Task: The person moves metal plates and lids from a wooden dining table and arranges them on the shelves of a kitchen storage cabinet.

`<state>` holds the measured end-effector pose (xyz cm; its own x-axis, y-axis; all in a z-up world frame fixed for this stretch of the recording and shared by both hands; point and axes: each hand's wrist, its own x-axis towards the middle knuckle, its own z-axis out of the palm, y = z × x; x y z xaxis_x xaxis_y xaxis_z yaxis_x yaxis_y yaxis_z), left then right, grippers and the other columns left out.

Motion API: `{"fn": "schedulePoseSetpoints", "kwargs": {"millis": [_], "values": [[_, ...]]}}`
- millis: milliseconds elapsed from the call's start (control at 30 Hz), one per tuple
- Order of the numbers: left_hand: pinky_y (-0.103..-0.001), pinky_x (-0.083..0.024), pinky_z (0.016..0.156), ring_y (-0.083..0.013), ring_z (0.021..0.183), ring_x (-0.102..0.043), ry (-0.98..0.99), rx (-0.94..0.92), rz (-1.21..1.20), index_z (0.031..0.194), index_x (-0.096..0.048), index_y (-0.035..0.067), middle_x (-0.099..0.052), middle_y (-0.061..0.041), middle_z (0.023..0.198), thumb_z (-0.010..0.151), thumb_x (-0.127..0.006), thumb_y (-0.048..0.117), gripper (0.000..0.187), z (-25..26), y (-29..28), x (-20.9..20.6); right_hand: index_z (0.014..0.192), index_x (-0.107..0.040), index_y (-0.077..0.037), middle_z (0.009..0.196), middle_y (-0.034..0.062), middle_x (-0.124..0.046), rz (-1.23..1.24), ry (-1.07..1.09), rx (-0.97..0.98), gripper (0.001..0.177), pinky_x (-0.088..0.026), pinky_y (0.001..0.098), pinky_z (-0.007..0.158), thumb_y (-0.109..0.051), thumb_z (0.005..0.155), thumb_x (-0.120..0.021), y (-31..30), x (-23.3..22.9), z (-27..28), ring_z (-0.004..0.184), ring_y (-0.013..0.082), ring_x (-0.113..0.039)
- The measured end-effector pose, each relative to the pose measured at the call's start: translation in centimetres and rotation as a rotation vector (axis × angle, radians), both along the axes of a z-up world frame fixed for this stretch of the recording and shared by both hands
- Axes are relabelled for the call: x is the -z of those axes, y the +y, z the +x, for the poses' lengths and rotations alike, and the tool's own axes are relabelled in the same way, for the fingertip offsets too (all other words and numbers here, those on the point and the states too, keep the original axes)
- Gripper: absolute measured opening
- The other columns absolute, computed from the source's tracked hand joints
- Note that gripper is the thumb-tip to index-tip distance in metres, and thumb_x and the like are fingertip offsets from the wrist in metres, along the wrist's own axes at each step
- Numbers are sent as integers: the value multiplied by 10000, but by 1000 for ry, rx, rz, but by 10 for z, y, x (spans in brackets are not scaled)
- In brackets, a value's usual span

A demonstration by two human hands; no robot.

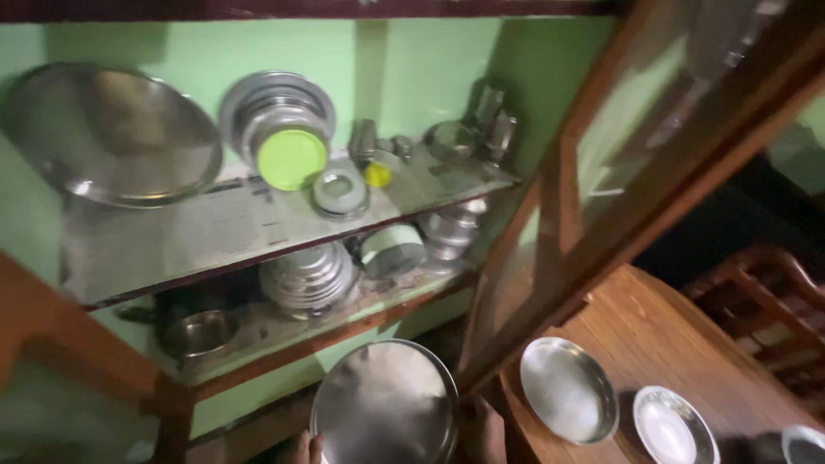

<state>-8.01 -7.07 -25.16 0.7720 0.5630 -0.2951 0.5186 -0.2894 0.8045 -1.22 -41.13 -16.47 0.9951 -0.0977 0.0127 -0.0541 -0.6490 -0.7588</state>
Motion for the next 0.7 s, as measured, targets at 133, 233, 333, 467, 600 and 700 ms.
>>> {"fn": "schedulePoseSetpoints", "kwargs": {"millis": [133, 233, 333, 467, 600, 700], "values": [[-473, -590, 778, -376, 883, -747, -35, -76, 41, 1315, -598, 75, -754, -208, 985, 897, -648, 294, 474, -8, 26, -5, 1030, -781, -85, 906, 136, -808, 17, 70, -59, 268, -614, 348, 755, -225, 803, -793, 42, -46, 22, 825, 224, -805], [-474, -591, 780, -376, 888, -747, -67, -100, 68, 1332, -595, 75, -753, -212, 993, 899, -645, 290, 486, -14, 39, -5, 1029, -781, -84, 908, 142, -809, -10, 67, -115, 280, -613, 352, 753, -282, 831, -779, 73, -81, 31, 829, 232, -808], [-474, -591, 782, -376, 892, -747, -78, -119, 107, 1350, -592, 76, -753, -215, 1002, 900, -641, 286, 499, -25, 51, -5, 1029, -773, -73, 905, 155, -808, -11, 105, -143, 314, -607, 366, 754, -338, 859, -767, 92, -99, 40, 820, 261, -809], [-475, -593, 785, -375, 898, -748, -384, -77, 544, 1374, -588, 76, -752, -220, 1013, 902, -636, 280, 517, -32, 68, -17, 1027, -775, -81, 937, 150, -800, -42, -100, -251, 347, -585, 383, 752, -340, 797, -785, 108, -89, 78, 860, 293, -774], [-495, -580, 844, -366, 938, -742, -463, -157, 715, 1333, -603, 137, -751, -183, 1054, 893, -631, 327, 480, -28, 71, -39, 1017, -773, -59, 924, 171, -792, -64, -53, -320, 368, -584, 391, 755, -369, 821, -790, 123, -87, 106, 856, 295, -775], [-527, -575, 801, -410, 930, -727, -269, -250, 802, 1333, -609, 196, -751, -193, 1043, 871, -606, 385, 499, -20, 74, -65, 1063, -769, -68, 913, 160, -802, 49, 0, -346, 351, -591, 381, 750, -335, 836, -748, 139, -100, 118, 837, 261, -803]]}}
